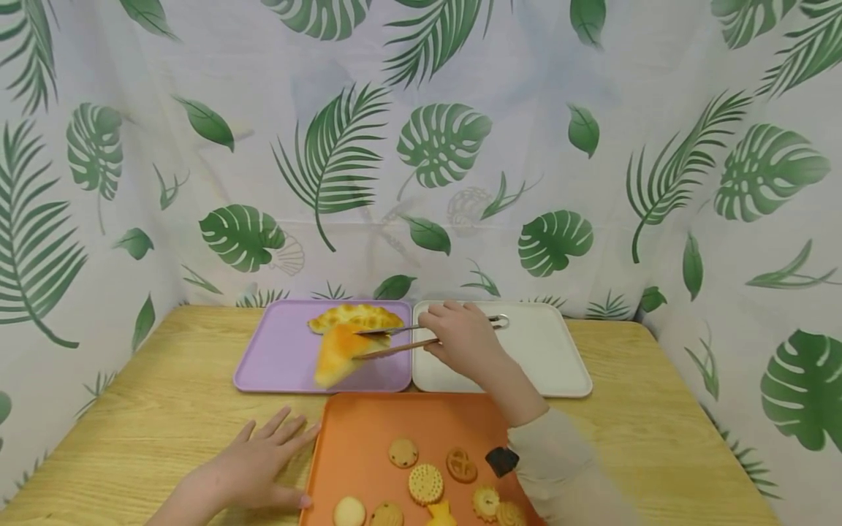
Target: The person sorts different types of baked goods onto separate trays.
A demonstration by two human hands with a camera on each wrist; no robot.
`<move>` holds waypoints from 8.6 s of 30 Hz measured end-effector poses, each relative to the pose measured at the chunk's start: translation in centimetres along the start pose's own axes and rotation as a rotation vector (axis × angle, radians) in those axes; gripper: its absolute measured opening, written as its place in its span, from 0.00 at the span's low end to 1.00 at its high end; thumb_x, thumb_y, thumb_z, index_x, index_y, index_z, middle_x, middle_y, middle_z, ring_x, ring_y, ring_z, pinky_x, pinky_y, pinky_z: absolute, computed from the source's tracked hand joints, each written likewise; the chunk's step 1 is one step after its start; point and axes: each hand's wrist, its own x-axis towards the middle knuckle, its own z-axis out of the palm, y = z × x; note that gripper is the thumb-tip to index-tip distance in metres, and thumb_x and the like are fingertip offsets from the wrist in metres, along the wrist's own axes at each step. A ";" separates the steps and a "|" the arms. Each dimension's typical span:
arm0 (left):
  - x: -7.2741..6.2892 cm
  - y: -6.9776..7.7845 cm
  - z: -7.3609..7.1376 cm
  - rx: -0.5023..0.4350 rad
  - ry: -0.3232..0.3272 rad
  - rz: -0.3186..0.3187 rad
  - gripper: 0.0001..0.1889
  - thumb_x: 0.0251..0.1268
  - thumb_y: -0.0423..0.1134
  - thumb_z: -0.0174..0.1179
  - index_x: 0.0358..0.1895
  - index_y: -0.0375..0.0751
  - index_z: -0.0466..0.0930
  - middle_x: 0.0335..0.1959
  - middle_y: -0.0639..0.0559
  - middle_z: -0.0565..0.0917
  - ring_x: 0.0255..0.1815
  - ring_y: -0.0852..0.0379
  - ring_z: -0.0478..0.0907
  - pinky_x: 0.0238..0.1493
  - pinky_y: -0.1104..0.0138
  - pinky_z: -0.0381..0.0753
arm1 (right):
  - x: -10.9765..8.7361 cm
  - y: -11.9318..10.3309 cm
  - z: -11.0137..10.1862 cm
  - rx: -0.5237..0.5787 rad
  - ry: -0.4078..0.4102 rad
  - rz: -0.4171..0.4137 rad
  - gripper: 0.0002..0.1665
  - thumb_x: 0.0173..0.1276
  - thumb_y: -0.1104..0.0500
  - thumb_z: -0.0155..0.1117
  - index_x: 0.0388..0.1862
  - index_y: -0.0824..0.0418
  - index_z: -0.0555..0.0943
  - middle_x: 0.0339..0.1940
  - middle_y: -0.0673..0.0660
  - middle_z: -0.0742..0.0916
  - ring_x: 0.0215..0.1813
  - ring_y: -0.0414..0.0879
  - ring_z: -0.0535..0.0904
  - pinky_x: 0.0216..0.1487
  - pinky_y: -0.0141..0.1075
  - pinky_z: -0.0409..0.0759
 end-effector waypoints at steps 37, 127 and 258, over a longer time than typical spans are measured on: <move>0.0 0.0 0.1 0.021 0.017 0.015 0.52 0.48 0.71 0.64 0.75 0.50 0.60 0.76 0.40 0.61 0.79 0.36 0.47 0.69 0.29 0.47 | 10.0 -7.6 6.6 -0.083 -0.276 0.062 0.23 0.63 0.48 0.69 0.58 0.48 0.80 0.57 0.46 0.84 0.61 0.47 0.77 0.64 0.51 0.75; 0.0 0.3 0.2 -0.043 -0.002 0.035 0.52 0.50 0.68 0.64 0.76 0.48 0.56 0.77 0.38 0.59 0.80 0.35 0.45 0.68 0.28 0.45 | -19.8 1.5 -6.0 0.095 -0.099 0.331 0.37 0.35 0.48 0.84 0.49 0.51 0.84 0.40 0.42 0.85 0.38 0.45 0.82 0.36 0.42 0.82; 0.0 -0.2 0.2 -0.046 -0.004 0.059 0.51 0.51 0.68 0.64 0.77 0.48 0.55 0.76 0.36 0.58 0.79 0.33 0.46 0.66 0.26 0.48 | -12.9 18.3 -0.5 0.052 -0.414 0.686 0.30 0.63 0.49 0.68 0.56 0.68 0.78 0.52 0.73 0.83 0.48 0.70 0.80 0.39 0.62 0.79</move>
